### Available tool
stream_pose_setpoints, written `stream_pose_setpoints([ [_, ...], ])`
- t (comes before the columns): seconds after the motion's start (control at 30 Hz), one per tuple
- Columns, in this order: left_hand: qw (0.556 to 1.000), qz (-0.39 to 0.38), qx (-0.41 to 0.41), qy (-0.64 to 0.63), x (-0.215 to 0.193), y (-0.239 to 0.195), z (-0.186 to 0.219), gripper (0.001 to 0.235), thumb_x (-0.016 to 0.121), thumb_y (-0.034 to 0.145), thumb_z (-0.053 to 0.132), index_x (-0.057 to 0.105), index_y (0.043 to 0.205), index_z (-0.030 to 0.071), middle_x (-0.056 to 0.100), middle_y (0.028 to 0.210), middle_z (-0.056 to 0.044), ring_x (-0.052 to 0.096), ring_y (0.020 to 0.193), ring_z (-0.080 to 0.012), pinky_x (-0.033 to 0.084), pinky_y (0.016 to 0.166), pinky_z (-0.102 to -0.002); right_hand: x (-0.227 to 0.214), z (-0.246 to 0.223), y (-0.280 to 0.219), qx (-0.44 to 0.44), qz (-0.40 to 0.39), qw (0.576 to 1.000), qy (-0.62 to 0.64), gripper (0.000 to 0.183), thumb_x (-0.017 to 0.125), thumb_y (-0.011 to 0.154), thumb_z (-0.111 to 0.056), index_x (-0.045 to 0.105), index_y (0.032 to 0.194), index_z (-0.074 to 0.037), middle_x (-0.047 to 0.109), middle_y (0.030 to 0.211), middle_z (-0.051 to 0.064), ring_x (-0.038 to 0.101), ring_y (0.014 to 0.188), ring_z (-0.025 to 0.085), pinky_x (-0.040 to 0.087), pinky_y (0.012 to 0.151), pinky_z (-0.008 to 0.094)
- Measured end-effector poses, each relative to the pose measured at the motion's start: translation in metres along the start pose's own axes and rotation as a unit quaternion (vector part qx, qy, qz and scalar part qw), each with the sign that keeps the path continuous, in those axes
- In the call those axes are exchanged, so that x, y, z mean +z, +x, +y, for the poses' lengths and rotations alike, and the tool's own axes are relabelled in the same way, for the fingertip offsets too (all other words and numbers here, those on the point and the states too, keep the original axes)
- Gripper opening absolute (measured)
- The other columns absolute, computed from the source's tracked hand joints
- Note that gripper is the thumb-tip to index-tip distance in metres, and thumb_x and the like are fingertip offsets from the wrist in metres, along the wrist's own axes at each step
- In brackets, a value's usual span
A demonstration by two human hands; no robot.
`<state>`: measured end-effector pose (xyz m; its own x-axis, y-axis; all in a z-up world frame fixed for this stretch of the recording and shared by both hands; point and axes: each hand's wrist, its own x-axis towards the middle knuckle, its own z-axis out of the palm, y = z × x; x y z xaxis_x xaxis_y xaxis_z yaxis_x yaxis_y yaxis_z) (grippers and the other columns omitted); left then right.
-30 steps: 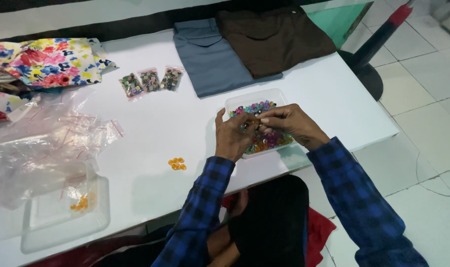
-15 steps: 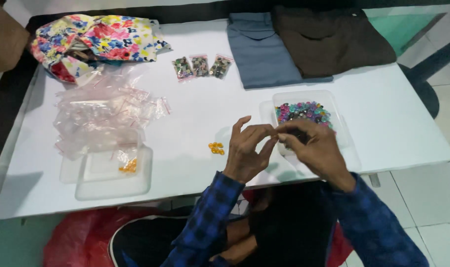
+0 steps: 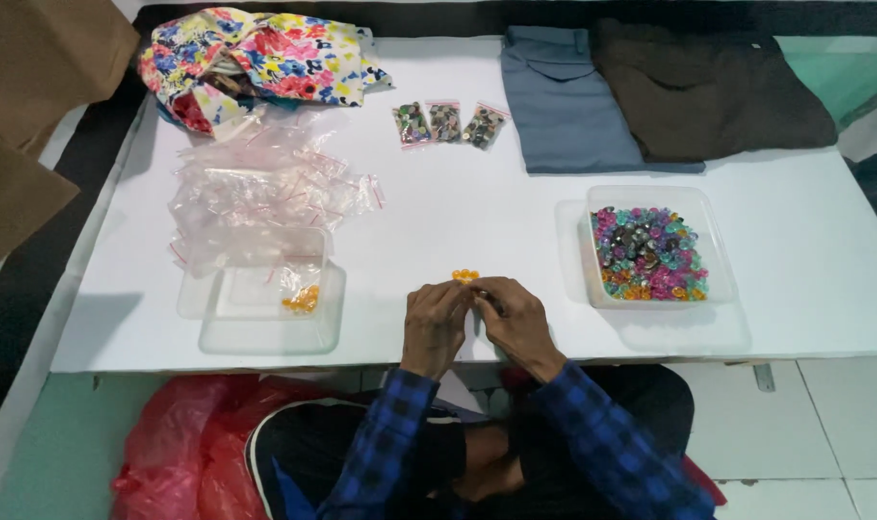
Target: Picking up small colorful beads from a container and placing them into small plastic bags.
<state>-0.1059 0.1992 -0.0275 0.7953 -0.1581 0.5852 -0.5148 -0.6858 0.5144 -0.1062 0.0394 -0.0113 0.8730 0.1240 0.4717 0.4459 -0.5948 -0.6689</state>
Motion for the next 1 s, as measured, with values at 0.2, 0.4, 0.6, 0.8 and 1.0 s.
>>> stream_pose_setpoints([
  [0.2, 0.993, 0.011, -0.053, -0.106, -0.002, -0.001, -0.005, 0.021, 0.078, 0.085, 0.009, 0.07, 0.103, 0.017, 0.07, 0.102, -0.001, 0.072, 0.089, -0.0237, 0.052, 0.086, -0.036, -0.004, -0.005, 0.001, 0.036, 0.013, 0.996, 0.078, 0.027, 0.078, 0.086, -0.005, 0.075, 0.112, -0.01, 0.076, 0.102, 0.012, 0.076, 0.081, 0.03, 0.063, 0.067, 0.039],
  [0.4, 0.982, 0.026, -0.075, -0.172, -0.005, -0.002, -0.005, 0.026, 0.079, 0.083, 0.003, 0.067, 0.105, 0.008, 0.068, 0.106, -0.01, 0.073, 0.087, -0.0339, 0.054, 0.084, -0.042, -0.007, -0.005, -0.001, 0.019, 0.031, 0.995, 0.091, 0.035, 0.082, 0.083, -0.005, 0.072, 0.116, -0.008, 0.074, 0.11, 0.014, 0.075, 0.083, 0.028, 0.062, 0.07, 0.039],
  [0.6, 0.977, -0.07, -0.07, -0.191, -0.012, 0.008, -0.017, 0.052, 0.075, 0.083, -0.004, 0.06, 0.132, 0.006, 0.061, 0.125, -0.018, 0.073, 0.09, -0.0308, 0.058, 0.084, -0.043, -0.014, 0.007, -0.001, 0.012, -0.019, 1.0, 0.007, 0.043, 0.078, 0.089, -0.017, 0.067, 0.128, -0.005, 0.067, 0.119, 0.017, 0.072, 0.085, 0.032, 0.062, 0.064, 0.041],
  [0.8, 0.972, -0.143, -0.062, -0.178, 0.0, 0.018, -0.039, 0.054, 0.074, 0.08, -0.009, 0.063, 0.131, 0.005, 0.063, 0.121, -0.016, 0.073, 0.087, -0.0283, 0.059, 0.081, -0.039, -0.007, 0.037, 0.014, -0.007, -0.121, 0.99, -0.072, 0.042, 0.071, 0.094, -0.029, 0.066, 0.133, -0.016, 0.065, 0.118, 0.013, 0.068, 0.108, 0.036, 0.058, 0.091, 0.046],
  [1.0, 0.953, -0.105, -0.076, -0.273, 0.001, 0.025, -0.026, 0.044, 0.068, 0.09, -0.005, 0.059, 0.133, 0.001, 0.06, 0.116, -0.027, 0.071, 0.093, -0.0415, 0.056, 0.088, -0.048, -0.008, 0.027, 0.023, 0.003, -0.109, 0.994, -0.027, 0.033, 0.073, 0.093, -0.029, 0.073, 0.122, -0.013, 0.069, 0.115, 0.012, 0.07, 0.102, 0.034, 0.058, 0.087, 0.045],
])
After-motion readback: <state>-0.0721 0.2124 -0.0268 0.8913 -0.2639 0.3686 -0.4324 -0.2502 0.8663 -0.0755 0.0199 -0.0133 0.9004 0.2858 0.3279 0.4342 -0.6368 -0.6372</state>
